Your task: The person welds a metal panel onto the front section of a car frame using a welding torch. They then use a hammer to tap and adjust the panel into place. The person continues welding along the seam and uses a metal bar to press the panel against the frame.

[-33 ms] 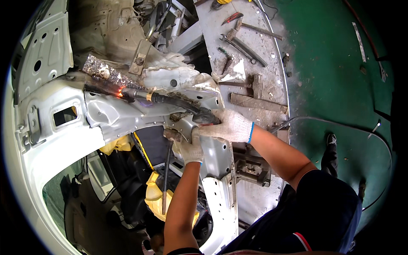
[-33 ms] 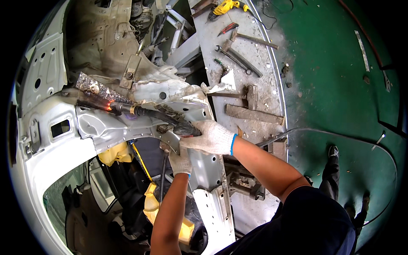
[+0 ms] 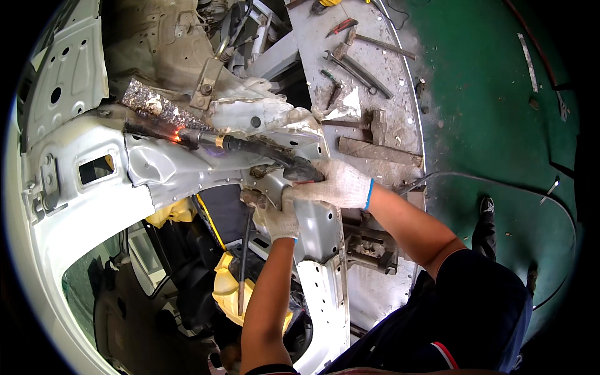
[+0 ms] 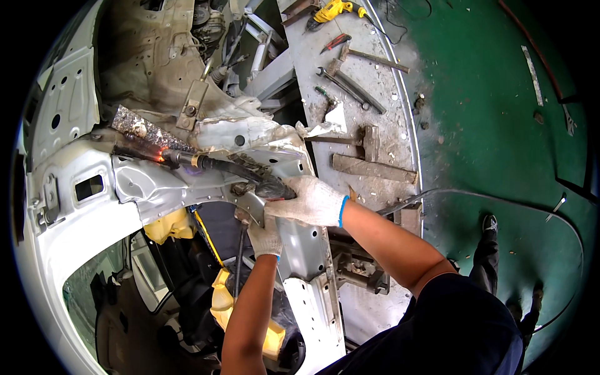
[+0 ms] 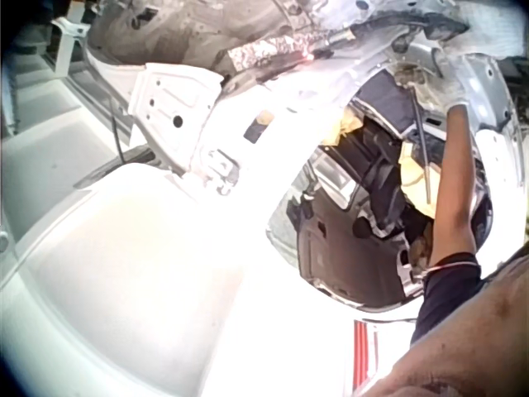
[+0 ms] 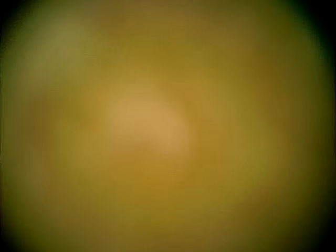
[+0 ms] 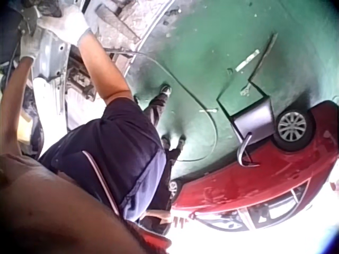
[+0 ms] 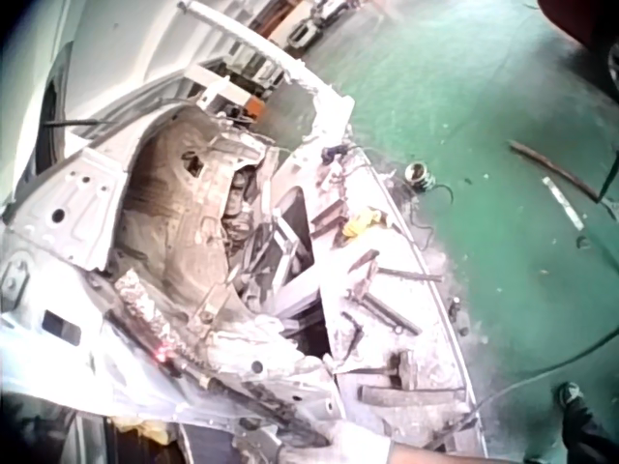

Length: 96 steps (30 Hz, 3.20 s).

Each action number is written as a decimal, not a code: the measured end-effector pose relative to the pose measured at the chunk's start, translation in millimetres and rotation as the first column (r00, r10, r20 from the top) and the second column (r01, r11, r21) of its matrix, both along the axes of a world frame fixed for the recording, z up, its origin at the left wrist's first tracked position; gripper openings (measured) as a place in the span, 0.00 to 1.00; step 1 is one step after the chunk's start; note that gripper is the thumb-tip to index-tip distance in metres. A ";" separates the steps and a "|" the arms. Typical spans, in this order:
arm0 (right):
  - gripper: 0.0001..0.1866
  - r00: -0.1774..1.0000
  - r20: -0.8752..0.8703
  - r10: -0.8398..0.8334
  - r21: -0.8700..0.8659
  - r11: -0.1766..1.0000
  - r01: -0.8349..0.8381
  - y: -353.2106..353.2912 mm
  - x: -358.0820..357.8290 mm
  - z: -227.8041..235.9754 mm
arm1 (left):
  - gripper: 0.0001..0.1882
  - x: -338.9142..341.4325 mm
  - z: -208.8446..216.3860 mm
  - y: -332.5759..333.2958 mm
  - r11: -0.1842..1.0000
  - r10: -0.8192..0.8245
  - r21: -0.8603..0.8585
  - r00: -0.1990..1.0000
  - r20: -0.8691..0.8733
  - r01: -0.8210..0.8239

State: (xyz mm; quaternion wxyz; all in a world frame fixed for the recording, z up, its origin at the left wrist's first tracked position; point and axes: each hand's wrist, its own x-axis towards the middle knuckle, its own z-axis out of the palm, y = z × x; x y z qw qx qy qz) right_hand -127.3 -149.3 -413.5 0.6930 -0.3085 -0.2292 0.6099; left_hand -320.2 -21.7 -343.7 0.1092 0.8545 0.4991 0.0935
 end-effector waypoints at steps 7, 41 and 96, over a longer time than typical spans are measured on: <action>0.25 0.990 0.134 0.049 -0.076 0.996 -0.039 -14.5 29.6 15.4 | 0.41 18.7 4.9 -12.9 0.983 0.153 -0.105 0.988 0.008 -0.152; 0.24 0.991 -0.130 -0.006 -0.040 0.999 0.001 -34.1 4.5 11.9 | 0.43 16.4 11.1 -13.5 0.982 0.184 -0.012 0.973 -0.137 -0.187; 0.18 0.984 -0.073 -0.164 -0.074 0.985 0.159 -45.1 5.3 15.8 | 0.46 11.4 21.6 -17.0 0.985 0.169 -0.003 0.981 -0.095 -0.170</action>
